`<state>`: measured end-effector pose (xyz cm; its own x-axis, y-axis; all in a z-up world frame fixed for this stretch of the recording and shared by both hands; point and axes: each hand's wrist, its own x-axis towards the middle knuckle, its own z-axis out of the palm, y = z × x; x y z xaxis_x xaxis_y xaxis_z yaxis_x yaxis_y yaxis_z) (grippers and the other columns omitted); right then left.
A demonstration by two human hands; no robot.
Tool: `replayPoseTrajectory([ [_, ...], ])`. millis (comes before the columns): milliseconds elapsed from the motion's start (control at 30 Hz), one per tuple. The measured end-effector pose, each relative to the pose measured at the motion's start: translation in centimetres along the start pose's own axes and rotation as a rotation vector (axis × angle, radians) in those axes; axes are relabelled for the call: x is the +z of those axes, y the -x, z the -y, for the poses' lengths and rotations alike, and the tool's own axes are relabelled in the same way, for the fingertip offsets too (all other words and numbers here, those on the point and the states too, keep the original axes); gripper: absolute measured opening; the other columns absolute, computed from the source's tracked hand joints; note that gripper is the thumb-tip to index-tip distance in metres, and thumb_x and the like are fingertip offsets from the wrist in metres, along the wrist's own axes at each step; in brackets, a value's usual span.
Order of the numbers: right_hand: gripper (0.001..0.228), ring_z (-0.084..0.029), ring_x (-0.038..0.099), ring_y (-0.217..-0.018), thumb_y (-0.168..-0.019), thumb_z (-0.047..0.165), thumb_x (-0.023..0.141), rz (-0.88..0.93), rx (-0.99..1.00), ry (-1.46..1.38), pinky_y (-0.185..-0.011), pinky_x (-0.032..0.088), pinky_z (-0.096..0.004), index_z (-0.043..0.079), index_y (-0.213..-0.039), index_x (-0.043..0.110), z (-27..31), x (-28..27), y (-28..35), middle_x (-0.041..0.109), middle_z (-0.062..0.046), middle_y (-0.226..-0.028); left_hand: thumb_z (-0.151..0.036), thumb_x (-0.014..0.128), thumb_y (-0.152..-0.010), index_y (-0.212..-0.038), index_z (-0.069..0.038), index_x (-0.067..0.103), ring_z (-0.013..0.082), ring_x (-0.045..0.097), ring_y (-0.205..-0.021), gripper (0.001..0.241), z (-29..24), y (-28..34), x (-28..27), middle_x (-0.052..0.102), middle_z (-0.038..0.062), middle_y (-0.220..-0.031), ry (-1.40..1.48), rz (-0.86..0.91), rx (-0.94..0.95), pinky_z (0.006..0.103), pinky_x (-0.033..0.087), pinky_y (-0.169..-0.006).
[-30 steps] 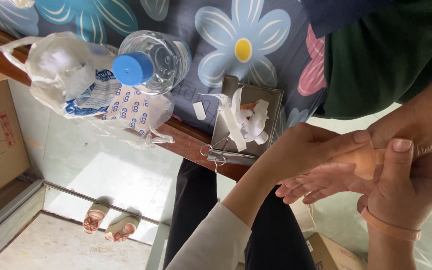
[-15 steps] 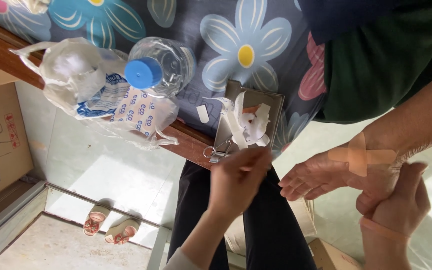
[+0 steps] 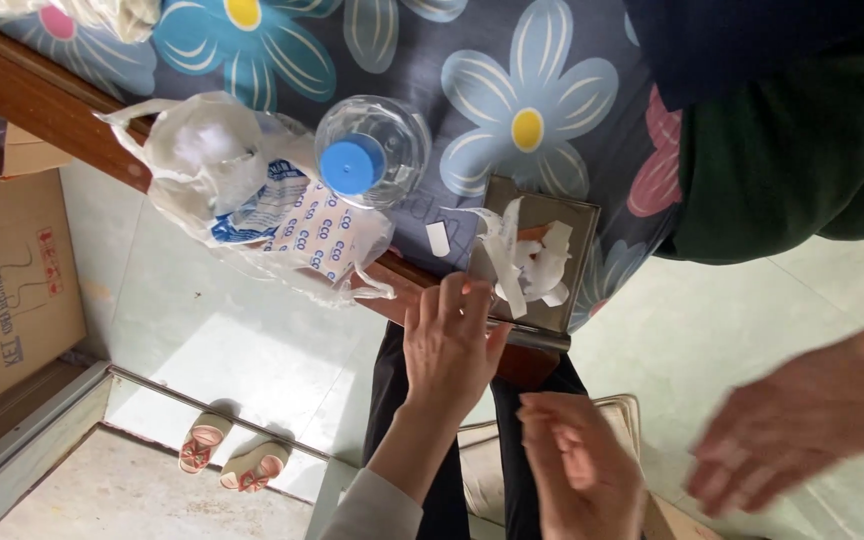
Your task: Cleaning a wound on a person's arm with cotton and then searching through a box of medical supplies to find medication.
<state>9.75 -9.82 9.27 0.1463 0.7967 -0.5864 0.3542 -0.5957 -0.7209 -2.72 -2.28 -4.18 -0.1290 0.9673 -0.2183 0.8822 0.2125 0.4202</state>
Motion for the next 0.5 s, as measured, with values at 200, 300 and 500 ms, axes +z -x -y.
replayPoseTrajectory([
  [200, 0.020, -0.013, 0.063, -0.076, -0.084, 0.010, 0.059, 0.048, 0.091, 0.069, -0.068, 0.051, -0.023, 0.002, -0.102, 0.063, -0.1, 3.2, -9.9, 0.068, -0.007, -0.093, -0.012, 0.068, -0.073, -0.089, -0.011, 0.051, 0.0297, 0.049, -0.071, 0.023, 0.4, 0.9, -0.2, 0.053, 0.008, -0.080, 0.098, 0.046, -0.099, 0.0403, 0.042, -0.058],
  [300, 0.040, -0.017, 0.061, -0.073, -0.082, 0.030, 0.060, -0.060, -0.011, 0.286, -0.061, 0.050, -0.026, 0.007, -0.114, 0.055, -0.5, 3.7, -12.9, 0.064, -0.010, -0.100, -0.014, 0.072, -0.072, -0.088, -0.009, 0.054, 0.0292, 0.050, -0.075, 0.024, 1.2, 1.0, -0.7, 0.054, 0.010, -0.092, 0.108, -0.040, -0.091, 0.0390, 0.045, -0.062],
  [500, 0.038, -0.017, 0.059, -0.072, -0.080, 0.037, 0.065, -0.140, -0.047, 0.368, -0.062, 0.050, -0.028, 0.008, -0.105, 0.060, -2.0, 5.6, -13.8, 0.062, -0.006, -0.094, -0.009, 0.073, -0.076, -0.094, -0.009, 0.053, 0.0265, 0.061, -0.068, 0.027, 2.4, 2.2, -1.6, 0.054, 0.006, -0.090, 0.386, 0.041, -0.181, 0.0364, 0.048, -0.050],
])
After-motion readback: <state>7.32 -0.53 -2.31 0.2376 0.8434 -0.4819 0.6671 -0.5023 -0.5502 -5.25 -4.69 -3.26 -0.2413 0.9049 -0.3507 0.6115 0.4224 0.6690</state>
